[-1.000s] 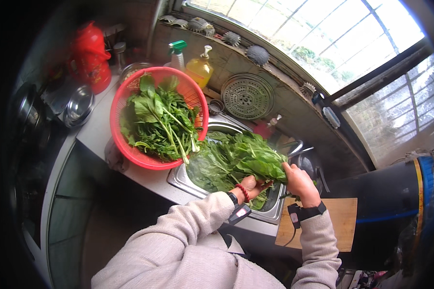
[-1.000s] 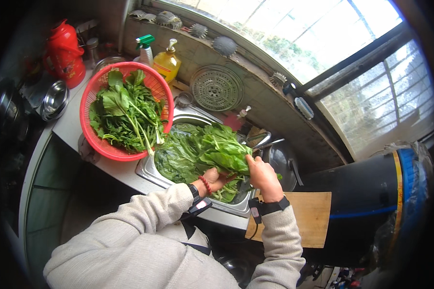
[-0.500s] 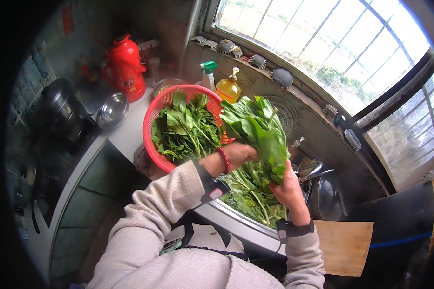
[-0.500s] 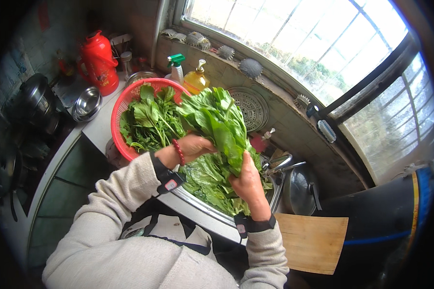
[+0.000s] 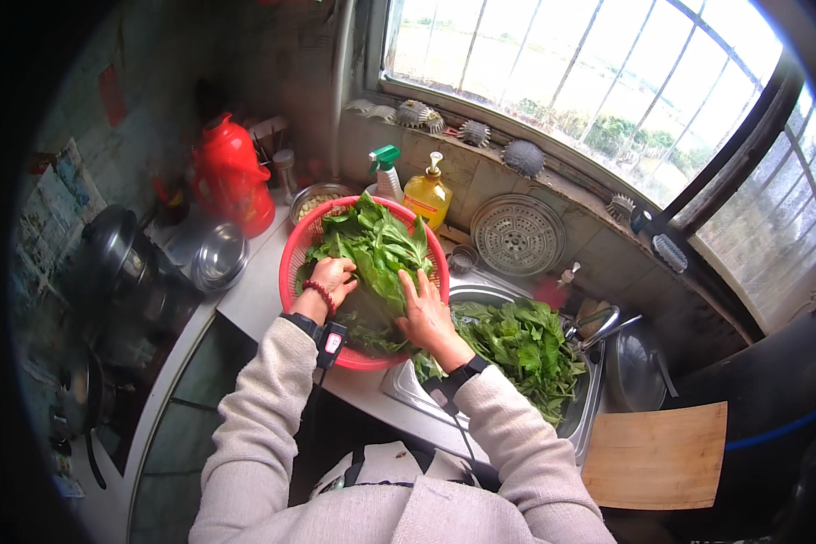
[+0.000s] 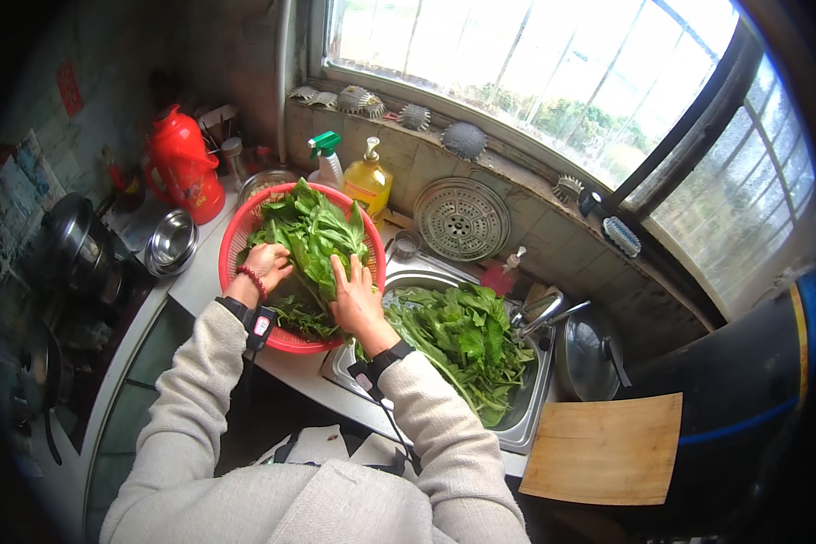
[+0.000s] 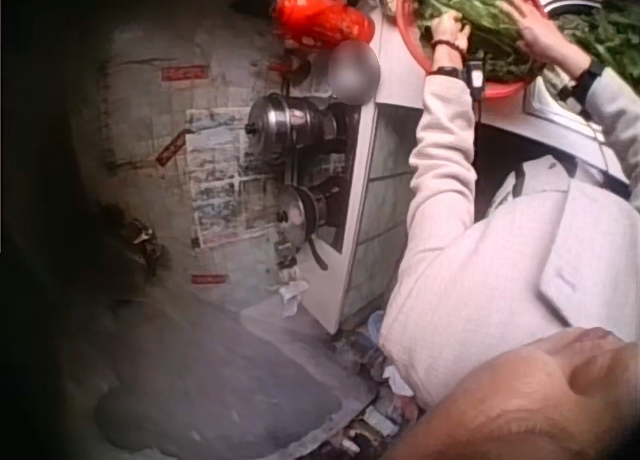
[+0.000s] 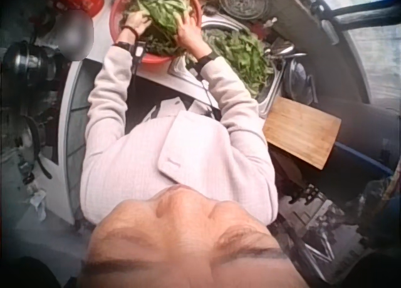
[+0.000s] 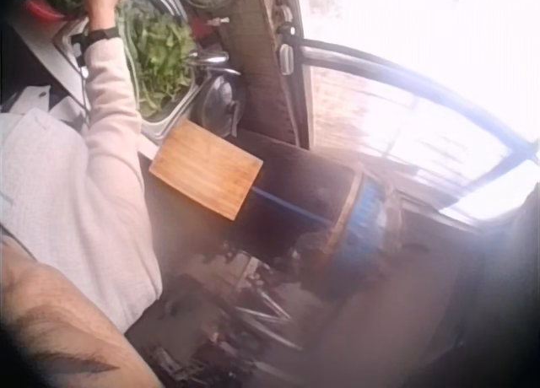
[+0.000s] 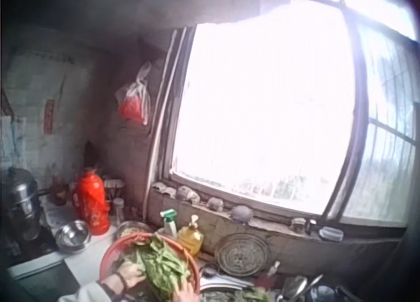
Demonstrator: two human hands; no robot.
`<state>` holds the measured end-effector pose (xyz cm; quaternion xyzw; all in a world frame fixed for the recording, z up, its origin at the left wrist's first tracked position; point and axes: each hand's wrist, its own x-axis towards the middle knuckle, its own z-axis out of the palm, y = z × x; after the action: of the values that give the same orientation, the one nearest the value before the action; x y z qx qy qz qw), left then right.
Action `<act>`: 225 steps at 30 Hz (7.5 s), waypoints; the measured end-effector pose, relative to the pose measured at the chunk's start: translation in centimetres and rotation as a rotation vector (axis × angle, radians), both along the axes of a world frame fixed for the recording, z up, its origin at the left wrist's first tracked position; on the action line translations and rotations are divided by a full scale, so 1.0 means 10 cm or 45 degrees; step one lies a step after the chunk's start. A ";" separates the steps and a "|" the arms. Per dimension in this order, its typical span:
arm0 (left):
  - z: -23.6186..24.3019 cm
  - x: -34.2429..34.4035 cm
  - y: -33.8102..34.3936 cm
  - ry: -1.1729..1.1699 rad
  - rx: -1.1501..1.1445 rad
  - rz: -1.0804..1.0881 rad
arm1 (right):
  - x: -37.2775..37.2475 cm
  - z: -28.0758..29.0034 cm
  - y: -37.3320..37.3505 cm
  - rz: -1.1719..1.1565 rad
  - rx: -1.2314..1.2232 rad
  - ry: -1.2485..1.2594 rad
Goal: The person washes leafy green vegetables in a kitchen sink under running water, then transfers them into a red colander. The person handles the greens by hand, rinsing and moving them from the sink to the colander.
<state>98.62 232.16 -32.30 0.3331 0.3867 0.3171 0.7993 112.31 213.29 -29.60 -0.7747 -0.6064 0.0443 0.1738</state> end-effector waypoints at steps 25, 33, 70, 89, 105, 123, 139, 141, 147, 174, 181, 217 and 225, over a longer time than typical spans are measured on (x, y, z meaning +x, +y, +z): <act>0.10 0.47 -1.49 1.438 2.222 -0.988 | 1.20 -0.92 -2.37 -0.063 -0.154 0.702; -0.06 0.78 -1.66 1.617 2.176 -0.694 | 1.39 -1.25 -2.59 -0.006 -0.371 0.659; -1.97 1.92 -2.66 1.337 1.784 -1.942 | 1.73 -2.36 -2.59 0.057 -0.848 0.458; -0.89 1.57 -2.58 1.479 1.819 -1.416 | 1.68 -1.45 -2.66 0.064 -0.447 0.695; -2.23 2.02 -2.39 1.765 1.428 -2.223 | 1.52 -2.43 -2.09 0.064 -0.890 0.454; -0.45 1.81 -2.57 0.747 1.750 -1.617 | 2.25 -0.33 -2.71 0.257 -0.372 0.544; -1.34 1.81 -2.73 1.810 1.330 -2.301 | 1.60 -1.85 -2.68 0.561 -0.816 -0.164; -1.45 1.91 -2.70 1.865 1.283 -2.371 | 1.64 -2.01 -2.61 0.550 -0.892 -0.080; -1.91 2.14 -2.57 1.865 1.126 -2.592 | 1.75 -2.53 -2.48 0.469 -1.034 0.132; -0.42 1.80 -2.60 0.576 2.090 -1.143 | 2.07 -0.19 -2.79 0.294 -0.272 0.289; -1.03 1.69 -2.67 1.021 2.069 -1.170 | 1.85 -0.90 -2.78 0.290 -0.436 0.115; -1.59 1.04 -2.33 1.574 1.411 -1.791 | 1.28 -1.76 -1.65 0.656 -0.429 0.048; -1.41 0.91 -2.37 1.358 1.402 -1.510 | 1.18 -2.22 -1.45 0.619 -0.965 0.109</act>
<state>107.70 208.45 -46.42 0.9018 0.2649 -0.1938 0.2811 124.09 198.83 -51.85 -0.6162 -0.7040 0.3348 -0.1126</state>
